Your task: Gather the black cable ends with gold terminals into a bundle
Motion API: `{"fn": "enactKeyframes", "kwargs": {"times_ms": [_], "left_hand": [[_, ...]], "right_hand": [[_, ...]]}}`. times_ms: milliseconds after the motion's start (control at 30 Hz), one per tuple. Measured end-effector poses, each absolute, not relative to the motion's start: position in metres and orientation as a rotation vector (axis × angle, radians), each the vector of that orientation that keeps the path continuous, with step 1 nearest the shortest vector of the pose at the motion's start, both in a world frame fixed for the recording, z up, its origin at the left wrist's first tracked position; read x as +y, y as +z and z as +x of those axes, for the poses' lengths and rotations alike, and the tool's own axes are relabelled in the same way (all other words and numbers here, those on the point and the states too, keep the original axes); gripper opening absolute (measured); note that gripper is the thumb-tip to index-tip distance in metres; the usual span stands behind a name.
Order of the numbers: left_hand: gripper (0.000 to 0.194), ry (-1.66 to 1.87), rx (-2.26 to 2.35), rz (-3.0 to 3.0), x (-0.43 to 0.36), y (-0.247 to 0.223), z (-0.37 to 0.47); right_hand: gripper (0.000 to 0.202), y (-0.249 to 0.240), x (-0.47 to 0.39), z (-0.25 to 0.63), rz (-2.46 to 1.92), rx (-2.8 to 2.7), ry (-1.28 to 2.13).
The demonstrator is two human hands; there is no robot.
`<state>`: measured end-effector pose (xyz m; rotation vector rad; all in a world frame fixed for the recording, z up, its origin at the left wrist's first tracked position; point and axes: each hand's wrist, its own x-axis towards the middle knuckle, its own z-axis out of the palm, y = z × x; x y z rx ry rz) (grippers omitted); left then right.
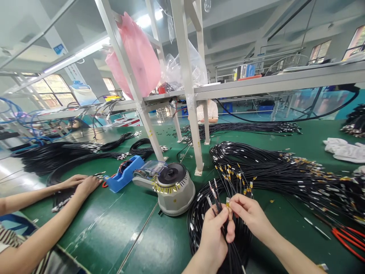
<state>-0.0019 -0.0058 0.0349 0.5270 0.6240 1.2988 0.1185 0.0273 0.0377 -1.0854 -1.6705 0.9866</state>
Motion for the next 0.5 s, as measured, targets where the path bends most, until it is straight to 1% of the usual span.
{"fn": "enactKeyframes", "kwargs": {"times_ms": [67,133,233,367,500], "left_hand": [[0.029,1.292,0.627,0.520,-0.006,0.037,-0.003],[0.030,1.303,0.646,0.512,-0.006,0.038,-0.004],[0.031,1.309,0.657,0.505,-0.007,0.039,-0.003],[0.027,1.284,0.586,0.516,-0.007,0.037,-0.001],[0.022,1.155,0.450,0.540,-0.007,0.037,-0.003]], "right_hand": [[0.028,0.034,0.031,0.122,-1.165,-1.600,0.930],[0.028,0.035,0.032,0.125,-1.182,-1.517,0.950],[0.030,0.044,0.027,0.125,-1.026,-1.499,1.097],[0.020,0.057,0.019,0.119,-0.797,-1.600,1.295],[0.018,0.054,0.023,0.123,-0.759,-1.648,1.344]]}}
